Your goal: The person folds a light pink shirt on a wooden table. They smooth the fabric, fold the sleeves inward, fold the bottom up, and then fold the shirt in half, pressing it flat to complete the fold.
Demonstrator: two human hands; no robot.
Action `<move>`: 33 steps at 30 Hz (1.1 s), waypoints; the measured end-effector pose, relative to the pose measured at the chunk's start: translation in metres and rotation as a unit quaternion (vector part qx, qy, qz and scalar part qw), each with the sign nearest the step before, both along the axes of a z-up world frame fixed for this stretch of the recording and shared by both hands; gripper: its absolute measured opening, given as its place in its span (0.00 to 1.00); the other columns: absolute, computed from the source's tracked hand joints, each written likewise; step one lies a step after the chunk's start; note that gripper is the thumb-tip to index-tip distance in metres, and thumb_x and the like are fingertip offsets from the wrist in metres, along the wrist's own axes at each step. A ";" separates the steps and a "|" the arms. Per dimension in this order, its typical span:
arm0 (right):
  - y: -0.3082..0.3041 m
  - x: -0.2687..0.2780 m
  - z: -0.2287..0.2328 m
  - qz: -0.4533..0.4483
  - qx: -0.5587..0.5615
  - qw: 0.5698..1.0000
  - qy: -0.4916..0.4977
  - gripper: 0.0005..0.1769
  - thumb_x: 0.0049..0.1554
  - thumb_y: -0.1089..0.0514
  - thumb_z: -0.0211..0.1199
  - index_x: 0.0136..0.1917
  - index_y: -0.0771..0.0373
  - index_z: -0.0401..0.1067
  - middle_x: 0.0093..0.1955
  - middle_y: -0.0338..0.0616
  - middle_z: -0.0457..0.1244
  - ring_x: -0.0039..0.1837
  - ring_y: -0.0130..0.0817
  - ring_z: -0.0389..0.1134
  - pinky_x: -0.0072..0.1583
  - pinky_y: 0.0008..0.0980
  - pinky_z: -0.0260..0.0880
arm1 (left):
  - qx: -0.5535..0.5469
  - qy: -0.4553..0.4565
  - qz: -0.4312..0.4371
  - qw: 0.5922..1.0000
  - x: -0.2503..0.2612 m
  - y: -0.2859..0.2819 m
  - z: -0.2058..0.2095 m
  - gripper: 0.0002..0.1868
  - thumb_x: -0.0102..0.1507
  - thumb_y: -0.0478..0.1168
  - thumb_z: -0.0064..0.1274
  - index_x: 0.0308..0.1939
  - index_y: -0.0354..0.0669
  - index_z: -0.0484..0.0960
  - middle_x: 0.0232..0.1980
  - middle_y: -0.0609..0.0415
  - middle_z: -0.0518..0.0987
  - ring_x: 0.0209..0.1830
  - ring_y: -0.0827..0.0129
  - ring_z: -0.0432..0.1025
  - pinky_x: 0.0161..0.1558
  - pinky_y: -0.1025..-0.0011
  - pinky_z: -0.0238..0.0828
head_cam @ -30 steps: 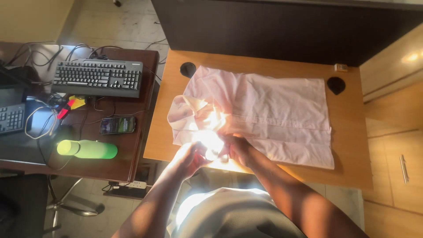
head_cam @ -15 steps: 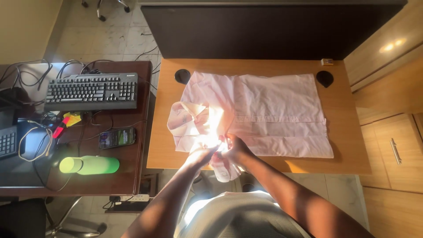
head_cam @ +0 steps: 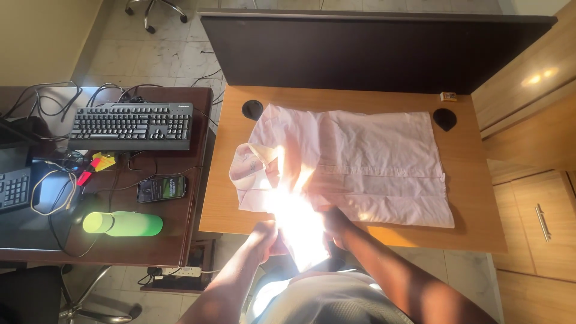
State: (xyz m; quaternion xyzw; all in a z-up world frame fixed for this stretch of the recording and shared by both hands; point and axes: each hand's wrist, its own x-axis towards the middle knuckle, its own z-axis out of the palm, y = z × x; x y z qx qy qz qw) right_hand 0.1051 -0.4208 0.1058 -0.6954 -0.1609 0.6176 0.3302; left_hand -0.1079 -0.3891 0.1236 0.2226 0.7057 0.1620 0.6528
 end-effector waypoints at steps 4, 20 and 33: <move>0.009 0.006 -0.033 0.081 -0.045 0.996 -0.013 0.30 0.63 0.42 0.56 0.73 0.55 0.64 0.66 0.47 0.62 0.62 0.39 0.66 0.63 0.46 0.70 | 0.029 -0.023 -0.027 0.999 0.009 0.006 0.026 0.25 0.66 0.46 0.38 0.52 0.24 0.74 0.35 0.36 0.80 0.31 0.45 0.82 0.40 0.40 0.81; 0.009 0.009 0.009 0.091 0.008 0.994 -0.054 0.21 0.45 0.47 0.75 0.46 0.59 0.74 0.41 0.50 0.63 0.41 0.39 0.64 0.40 0.42 0.71 | 0.022 -0.123 0.011 0.992 0.023 0.003 0.009 0.28 0.57 0.48 0.66 0.55 0.32 0.81 0.47 0.43 0.83 0.44 0.49 0.81 0.46 0.48 0.80; 0.017 0.019 0.015 -0.002 0.010 1.000 -0.002 0.17 0.49 0.59 0.75 0.32 0.69 0.69 0.28 0.49 0.58 0.31 0.38 0.64 0.34 0.34 0.66 | -0.045 -0.176 -0.035 0.983 0.019 -0.002 0.014 0.25 0.59 0.46 0.62 0.58 0.38 0.80 0.45 0.40 0.85 0.42 0.43 0.83 0.48 0.45 0.80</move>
